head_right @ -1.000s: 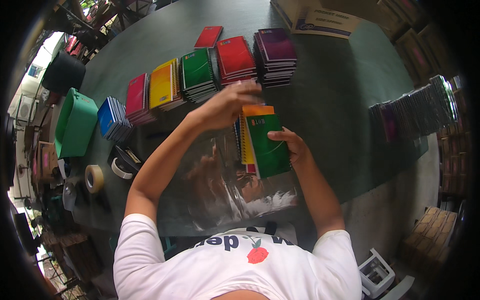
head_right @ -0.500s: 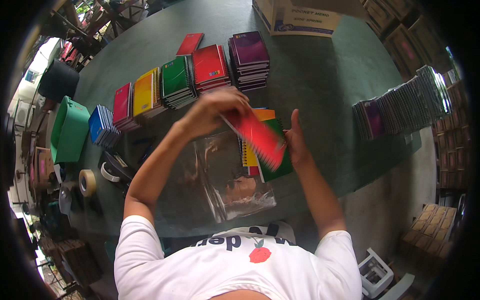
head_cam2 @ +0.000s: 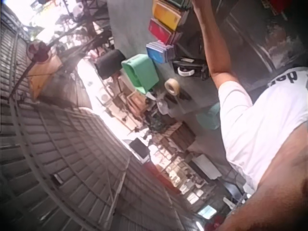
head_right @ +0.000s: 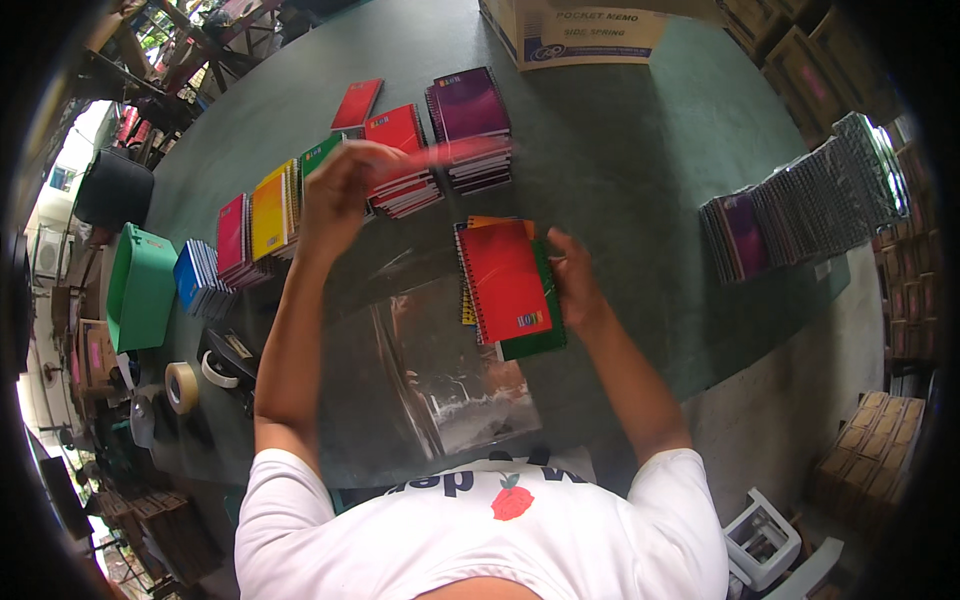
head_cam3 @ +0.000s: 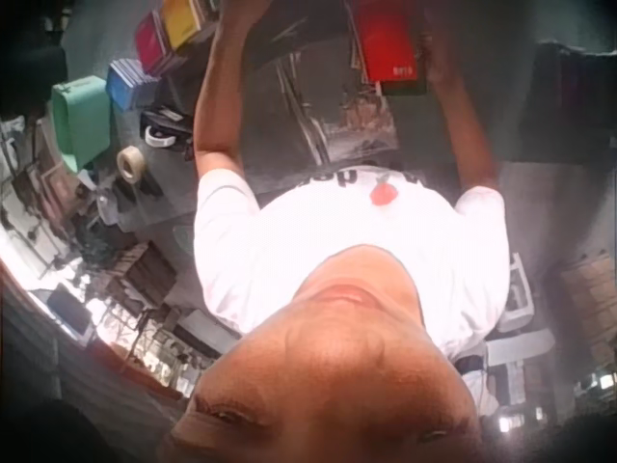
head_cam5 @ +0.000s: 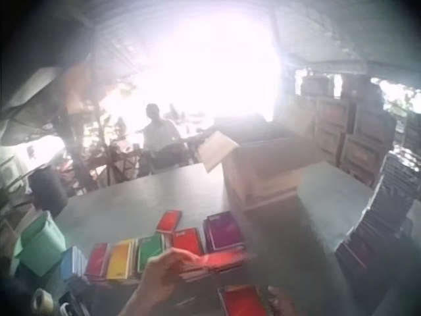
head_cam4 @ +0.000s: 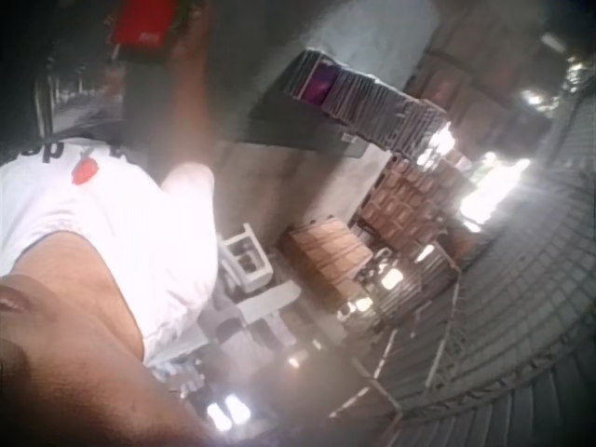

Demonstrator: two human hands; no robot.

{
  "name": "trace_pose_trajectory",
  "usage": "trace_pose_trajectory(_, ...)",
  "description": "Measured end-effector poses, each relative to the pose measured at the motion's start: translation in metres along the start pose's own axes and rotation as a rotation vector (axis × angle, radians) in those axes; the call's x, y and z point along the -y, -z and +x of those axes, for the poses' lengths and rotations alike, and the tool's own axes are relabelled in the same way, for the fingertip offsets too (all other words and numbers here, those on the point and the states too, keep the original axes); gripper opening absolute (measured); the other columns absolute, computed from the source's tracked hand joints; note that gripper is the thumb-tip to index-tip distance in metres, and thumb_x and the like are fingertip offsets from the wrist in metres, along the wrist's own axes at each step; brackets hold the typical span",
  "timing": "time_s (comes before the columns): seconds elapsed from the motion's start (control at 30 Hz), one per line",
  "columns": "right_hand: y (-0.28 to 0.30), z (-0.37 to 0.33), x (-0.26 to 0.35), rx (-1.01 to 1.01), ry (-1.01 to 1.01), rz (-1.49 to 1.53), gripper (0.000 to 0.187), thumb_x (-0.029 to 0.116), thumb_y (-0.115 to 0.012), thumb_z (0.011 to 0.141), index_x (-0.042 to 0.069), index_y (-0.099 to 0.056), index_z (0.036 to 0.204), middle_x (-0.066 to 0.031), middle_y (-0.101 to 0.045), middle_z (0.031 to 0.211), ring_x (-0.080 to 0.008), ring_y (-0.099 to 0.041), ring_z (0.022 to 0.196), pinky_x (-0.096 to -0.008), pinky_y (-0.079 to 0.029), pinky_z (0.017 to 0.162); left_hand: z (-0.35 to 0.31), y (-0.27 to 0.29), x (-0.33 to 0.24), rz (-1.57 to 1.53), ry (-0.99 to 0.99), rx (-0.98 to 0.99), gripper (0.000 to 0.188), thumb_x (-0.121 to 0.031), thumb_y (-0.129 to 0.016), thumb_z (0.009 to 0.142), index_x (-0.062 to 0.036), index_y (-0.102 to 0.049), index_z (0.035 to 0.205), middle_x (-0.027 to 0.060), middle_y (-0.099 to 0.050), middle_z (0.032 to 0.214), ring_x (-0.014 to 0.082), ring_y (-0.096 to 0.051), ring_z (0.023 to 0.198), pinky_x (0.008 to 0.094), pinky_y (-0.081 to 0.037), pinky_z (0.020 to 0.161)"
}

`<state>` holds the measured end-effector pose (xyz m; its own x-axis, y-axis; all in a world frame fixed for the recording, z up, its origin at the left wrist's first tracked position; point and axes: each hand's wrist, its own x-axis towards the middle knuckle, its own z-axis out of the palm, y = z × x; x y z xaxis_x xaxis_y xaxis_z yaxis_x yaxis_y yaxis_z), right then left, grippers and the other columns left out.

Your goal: The person picks up several colorful spiral notebooks from stacks on a table, aligns them into a pile, and places the pile inside a clear plastic bag, then seals the bag with tape from a dispenser.

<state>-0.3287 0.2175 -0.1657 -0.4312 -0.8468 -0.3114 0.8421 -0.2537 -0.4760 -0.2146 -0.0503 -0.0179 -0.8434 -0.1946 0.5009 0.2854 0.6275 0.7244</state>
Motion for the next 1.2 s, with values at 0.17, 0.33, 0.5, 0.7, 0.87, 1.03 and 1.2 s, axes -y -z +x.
trace_pose_trajectory(0.17, -0.016, -0.007, 0.008, 0.068, -0.212, -0.033, 0.045, 0.015, -0.063, 0.081, 0.0, -0.049, 0.12, -0.0158, -0.061, 0.109, -0.0229, -0.064, 0.093, -0.0372, -0.053, 0.083, 0.015, -0.061, 0.008, 0.286, -0.346, 0.504, 0.027, 0.003, -0.054, 0.075, -0.0014, -0.064, 0.099, 0.0169, -0.06, 0.106, 0.0303, -0.054, 0.111, 0.0394, -0.042, 0.095)
trace_pose_trajectory(0.33, -0.022, -0.015, 0.011, 0.03, -0.2, 0.045, 0.044, 0.018, -0.063, 0.08, -0.003, -0.05, 0.117, -0.0176, -0.061, 0.107, -0.0235, -0.064, 0.093, -0.037, -0.053, 0.083, 0.067, -0.081, 0.05, 0.876, -0.025, 0.26, 0.027, -0.001, -0.055, 0.076, -0.003, -0.064, 0.102, 0.016, -0.062, 0.109, 0.029, -0.053, 0.113, 0.0388, -0.041, 0.096)
trace_pose_trajectory(0.5, -0.015, -0.02, 0.022, -0.042, -0.114, 0.022, 0.044, 0.021, -0.06, 0.083, -0.003, -0.05, 0.118, -0.0167, -0.062, 0.108, -0.0244, -0.064, 0.093, -0.0379, -0.053, 0.084, 0.071, -0.066, 0.027, 0.672, -0.133, -0.022, 0.026, 0.004, -0.054, 0.074, -0.003, -0.063, 0.098, 0.0091, -0.067, 0.088, 0.0277, -0.06, 0.097, 0.0395, -0.044, 0.089)
trace_pose_trajectory(0.7, -0.043, -0.004, 0.0, -0.005, 0.137, 0.08, 0.039, 0.021, -0.054, 0.087, -0.001, -0.051, 0.119, -0.015, -0.062, 0.11, -0.0255, -0.064, 0.094, -0.0393, -0.053, 0.084, 0.004, -0.037, -0.003, 0.061, -0.28, 0.386, 0.04, 0.018, -0.052, 0.063, -0.0057, -0.065, 0.092, 0.0098, -0.065, 0.102, 0.0292, -0.059, 0.103, 0.0394, -0.047, 0.088)
trace_pose_trajectory(0.87, -0.039, 0.008, -0.013, 0.169, -0.296, 0.023, 0.04, 0.021, -0.059, 0.084, -0.001, -0.052, 0.117, -0.0148, -0.063, 0.106, -0.0241, -0.065, 0.089, -0.0367, -0.055, 0.08, -0.046, -0.017, 0.035, -0.03, 0.01, 0.418, 0.032, 0.007, -0.061, 0.072, -0.0108, -0.067, 0.098, 0.0078, -0.054, 0.126, 0.0303, -0.04, 0.127, 0.0425, -0.038, 0.102)
trace_pose_trajectory(1.03, -0.064, 0.032, -0.046, 0.129, -0.166, -0.187, 0.041, 0.017, -0.065, 0.079, -0.001, -0.053, 0.114, -0.0135, -0.064, 0.101, -0.022, -0.066, 0.086, -0.035, -0.055, 0.077, -0.075, -0.037, 0.022, 0.176, 0.289, 0.079, 0.031, -0.019, -0.075, 0.073, -0.0134, -0.066, 0.103, 0.0217, -0.034, 0.141, 0.0346, -0.032, 0.132, 0.0445, -0.038, 0.101)
trace_pose_trajectory(1.2, -0.093, 0.021, -0.042, 0.012, -0.255, -0.092, 0.043, 0.016, -0.069, 0.077, 0.0, -0.053, 0.113, -0.0116, -0.063, 0.101, -0.0201, -0.065, 0.085, -0.0349, -0.055, 0.077, -0.085, -0.018, 0.007, 0.198, 0.366, -0.051, 0.038, -0.019, -0.079, 0.069, -0.0094, -0.065, 0.103, 0.0203, -0.046, 0.121, 0.033, -0.053, 0.108, 0.0387, -0.046, 0.089)
